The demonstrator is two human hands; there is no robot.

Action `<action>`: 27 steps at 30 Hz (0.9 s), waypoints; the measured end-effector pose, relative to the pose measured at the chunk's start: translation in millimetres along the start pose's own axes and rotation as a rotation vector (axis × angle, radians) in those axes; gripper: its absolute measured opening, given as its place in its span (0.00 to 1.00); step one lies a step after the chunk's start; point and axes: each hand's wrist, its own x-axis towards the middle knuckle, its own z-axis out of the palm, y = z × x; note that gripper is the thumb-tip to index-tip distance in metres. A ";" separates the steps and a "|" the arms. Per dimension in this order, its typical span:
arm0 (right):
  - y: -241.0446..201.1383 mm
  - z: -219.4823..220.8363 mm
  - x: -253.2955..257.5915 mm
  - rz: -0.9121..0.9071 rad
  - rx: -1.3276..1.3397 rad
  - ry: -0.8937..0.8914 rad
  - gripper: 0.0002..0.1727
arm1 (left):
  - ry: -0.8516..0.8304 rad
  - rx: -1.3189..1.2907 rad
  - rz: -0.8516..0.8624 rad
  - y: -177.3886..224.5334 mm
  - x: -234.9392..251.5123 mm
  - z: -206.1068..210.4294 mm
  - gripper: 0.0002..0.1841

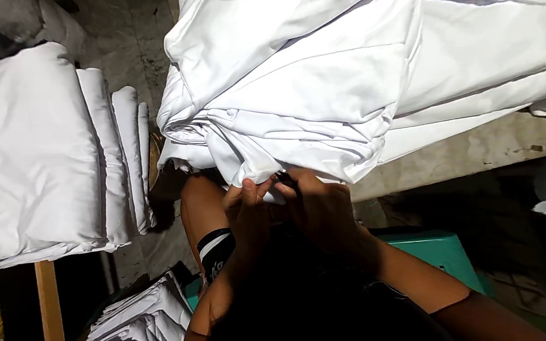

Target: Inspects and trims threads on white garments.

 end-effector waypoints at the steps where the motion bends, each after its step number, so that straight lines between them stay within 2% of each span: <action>1: -1.5 0.7 0.0 -0.020 0.003 -0.006 0.16 | -0.003 0.048 0.021 -0.2 0.3 0.1 0.08; 9: -4.1 4.5 1.9 -0.034 -0.018 -0.044 0.17 | -0.013 0.150 0.112 -3.2 -0.9 -0.8 0.09; 27: -3.4 2.8 0.9 -0.051 0.006 -0.030 0.15 | -0.010 0.133 0.096 -2.4 -1.9 -1.0 0.08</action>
